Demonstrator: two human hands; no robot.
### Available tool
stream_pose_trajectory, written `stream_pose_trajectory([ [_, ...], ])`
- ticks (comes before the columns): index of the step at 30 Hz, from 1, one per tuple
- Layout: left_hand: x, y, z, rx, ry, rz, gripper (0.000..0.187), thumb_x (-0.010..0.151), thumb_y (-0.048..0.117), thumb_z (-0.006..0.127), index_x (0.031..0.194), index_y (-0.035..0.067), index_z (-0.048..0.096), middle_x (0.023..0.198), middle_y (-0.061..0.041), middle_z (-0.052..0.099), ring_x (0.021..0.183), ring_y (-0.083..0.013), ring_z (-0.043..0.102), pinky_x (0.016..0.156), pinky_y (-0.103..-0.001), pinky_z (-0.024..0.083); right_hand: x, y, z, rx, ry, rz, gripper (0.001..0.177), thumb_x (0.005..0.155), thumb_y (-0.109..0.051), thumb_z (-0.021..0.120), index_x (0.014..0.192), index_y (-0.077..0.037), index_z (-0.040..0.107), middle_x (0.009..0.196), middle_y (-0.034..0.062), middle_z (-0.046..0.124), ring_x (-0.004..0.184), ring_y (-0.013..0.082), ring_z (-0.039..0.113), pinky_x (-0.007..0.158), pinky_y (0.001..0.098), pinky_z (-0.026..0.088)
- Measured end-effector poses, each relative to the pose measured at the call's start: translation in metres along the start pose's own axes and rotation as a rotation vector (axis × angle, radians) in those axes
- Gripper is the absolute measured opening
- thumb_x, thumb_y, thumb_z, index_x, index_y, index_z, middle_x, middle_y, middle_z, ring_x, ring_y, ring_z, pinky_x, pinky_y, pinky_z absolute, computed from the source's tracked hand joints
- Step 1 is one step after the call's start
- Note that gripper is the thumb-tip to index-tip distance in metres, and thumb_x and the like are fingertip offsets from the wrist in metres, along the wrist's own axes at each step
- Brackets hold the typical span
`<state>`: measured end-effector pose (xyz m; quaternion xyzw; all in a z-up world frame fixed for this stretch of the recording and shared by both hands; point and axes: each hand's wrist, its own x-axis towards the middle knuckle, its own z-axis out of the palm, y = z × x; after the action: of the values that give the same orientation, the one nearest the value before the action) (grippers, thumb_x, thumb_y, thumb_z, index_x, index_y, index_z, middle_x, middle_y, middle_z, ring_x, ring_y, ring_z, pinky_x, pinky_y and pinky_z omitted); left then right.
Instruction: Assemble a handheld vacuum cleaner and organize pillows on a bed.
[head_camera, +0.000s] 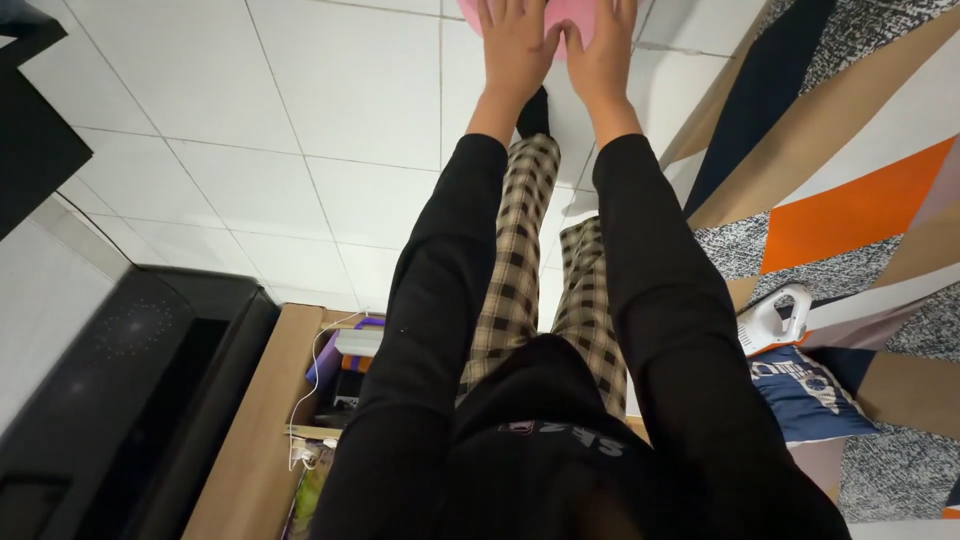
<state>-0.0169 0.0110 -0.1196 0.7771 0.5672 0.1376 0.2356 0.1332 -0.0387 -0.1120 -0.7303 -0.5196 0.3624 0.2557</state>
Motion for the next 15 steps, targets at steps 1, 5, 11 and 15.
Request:
stream_pose_trajectory([
  [1,-0.002,0.009,-0.004,-0.004,-0.024,-0.002,0.055,0.085,0.026,0.081,0.133,0.016,0.056,0.132,-0.012,0.056,0.127,-0.0394,0.049,0.115,-0.066,0.028,-0.003,-0.003,-0.001,0.020,0.002,0.015,0.062,0.105,-0.009,0.081,0.156,-0.012,0.046,0.160,0.0163,0.040,0.148,0.0435,0.038,0.122,0.0475,0.043],
  [5,-0.010,0.025,0.000,-0.001,-0.094,0.005,0.062,0.087,0.025,0.080,0.140,0.012,0.051,0.139,-0.013,0.054,0.134,-0.0384,0.045,0.118,-0.066,0.026,-0.013,-0.007,-0.019,0.035,0.032,0.002,0.064,0.104,-0.007,0.080,0.157,-0.014,0.045,0.162,0.0161,0.038,0.149,0.0428,0.036,0.121,0.0474,0.043],
  [11,-0.006,0.087,-0.009,-0.033,-0.143,0.113,0.079,0.089,0.028,0.079,0.155,0.014,0.036,0.158,-0.019,0.037,0.149,-0.0420,0.029,0.123,-0.066,0.023,-0.046,-0.004,-0.076,0.020,0.144,0.040,0.072,0.106,-0.002,0.076,0.164,-0.018,0.037,0.168,0.0137,0.033,0.156,0.0393,0.031,0.128,0.0466,0.039],
  [15,-0.009,0.155,-0.013,-0.067,-0.181,0.242,0.083,0.092,0.027,0.078,0.159,0.018,0.032,0.165,-0.014,0.029,0.155,-0.0391,0.024,0.125,-0.065,0.021,-0.087,0.008,-0.132,0.009,0.287,0.120,0.074,0.106,-0.003,0.075,0.166,-0.018,0.034,0.170,0.0162,0.027,0.158,0.0404,0.028,0.128,0.0449,0.037],
])
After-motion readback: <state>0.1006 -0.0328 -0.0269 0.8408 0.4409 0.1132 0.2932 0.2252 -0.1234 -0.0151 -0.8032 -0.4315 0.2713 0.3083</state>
